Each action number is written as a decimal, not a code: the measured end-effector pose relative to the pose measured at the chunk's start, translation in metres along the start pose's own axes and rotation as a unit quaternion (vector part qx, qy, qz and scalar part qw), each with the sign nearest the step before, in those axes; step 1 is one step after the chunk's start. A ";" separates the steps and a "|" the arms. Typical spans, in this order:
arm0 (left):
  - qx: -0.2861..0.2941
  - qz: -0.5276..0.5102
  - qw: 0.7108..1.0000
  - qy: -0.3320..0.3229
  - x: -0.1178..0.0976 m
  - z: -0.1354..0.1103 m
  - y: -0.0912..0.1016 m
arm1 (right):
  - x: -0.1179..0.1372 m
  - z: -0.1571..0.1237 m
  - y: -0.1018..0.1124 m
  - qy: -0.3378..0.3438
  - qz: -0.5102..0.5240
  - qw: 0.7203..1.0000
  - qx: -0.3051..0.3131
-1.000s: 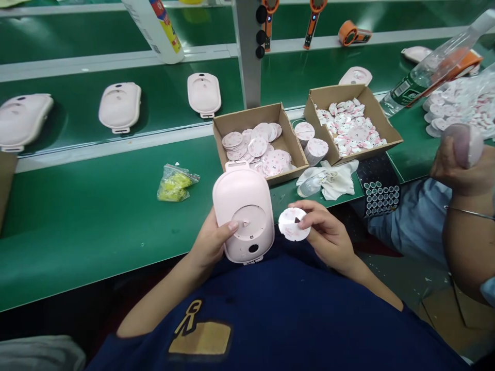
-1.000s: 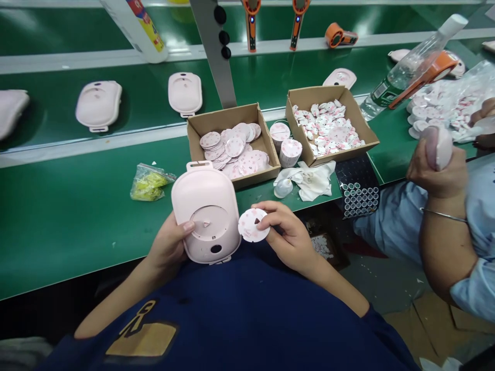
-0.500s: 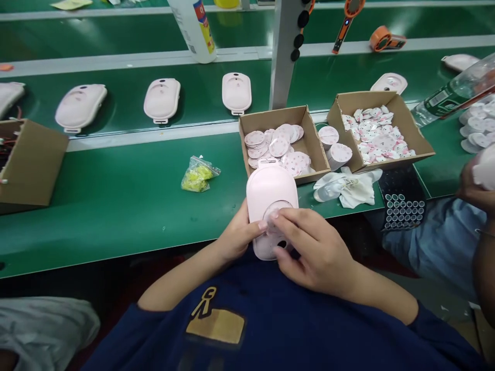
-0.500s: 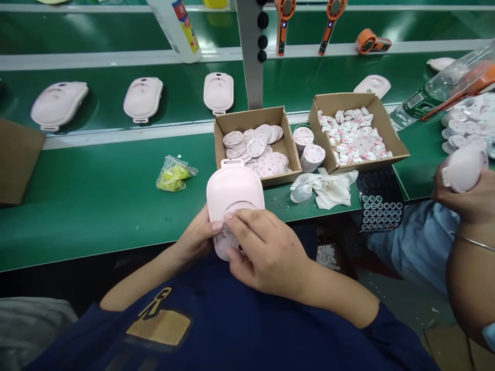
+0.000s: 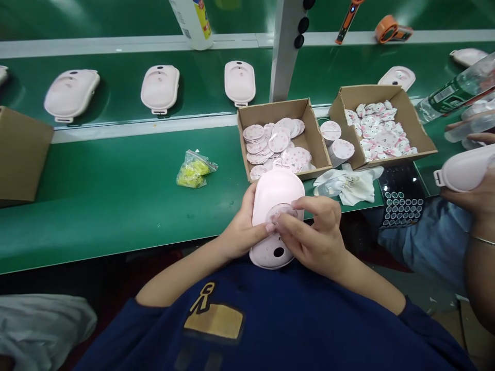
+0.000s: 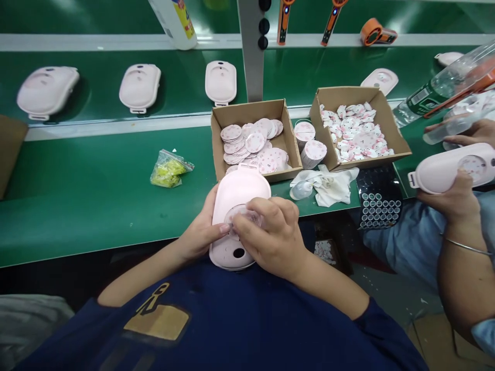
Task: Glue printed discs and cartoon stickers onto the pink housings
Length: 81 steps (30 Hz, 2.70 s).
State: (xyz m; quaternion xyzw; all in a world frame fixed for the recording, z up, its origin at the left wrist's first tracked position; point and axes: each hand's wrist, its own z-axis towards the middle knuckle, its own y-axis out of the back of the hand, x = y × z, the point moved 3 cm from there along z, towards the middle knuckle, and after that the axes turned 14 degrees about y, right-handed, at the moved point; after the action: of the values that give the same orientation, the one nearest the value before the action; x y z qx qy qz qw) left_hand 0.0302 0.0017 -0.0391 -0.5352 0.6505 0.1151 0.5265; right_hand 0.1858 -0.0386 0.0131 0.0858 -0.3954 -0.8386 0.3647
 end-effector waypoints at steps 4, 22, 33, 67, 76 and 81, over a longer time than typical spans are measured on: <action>-0.002 0.045 0.999 -0.009 -0.002 0.001 0.000 | -0.002 -0.004 -0.003 -0.003 -0.004 1.000 0.020; -0.175 -0.050 0.983 -0.021 -0.013 -0.003 0.029 | -0.091 -0.074 -0.009 -0.296 -0.019 0.955 -0.030; -0.066 0.099 0.989 -0.090 -0.010 -0.004 0.017 | -0.037 -0.019 0.067 -0.012 0.084 0.993 0.087; -0.009 0.184 0.951 -0.247 -0.023 -0.021 0.008 | -0.015 -0.020 0.076 0.014 0.075 0.984 0.163; -0.025 0.177 0.960 -0.215 -0.020 -0.022 0.010 | -0.014 -0.024 0.080 0.018 0.074 0.983 0.165; -0.028 0.210 0.948 -0.236 -0.019 -0.024 0.011 | -0.014 -0.025 0.078 0.008 0.077 0.983 0.164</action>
State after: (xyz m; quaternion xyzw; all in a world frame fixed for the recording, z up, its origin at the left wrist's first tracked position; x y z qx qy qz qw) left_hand 0.0056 -0.0001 -0.0184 -0.3586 0.6013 0.3643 0.6141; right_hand 0.2490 -0.0770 0.0512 0.1209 -0.5300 -0.7311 0.4124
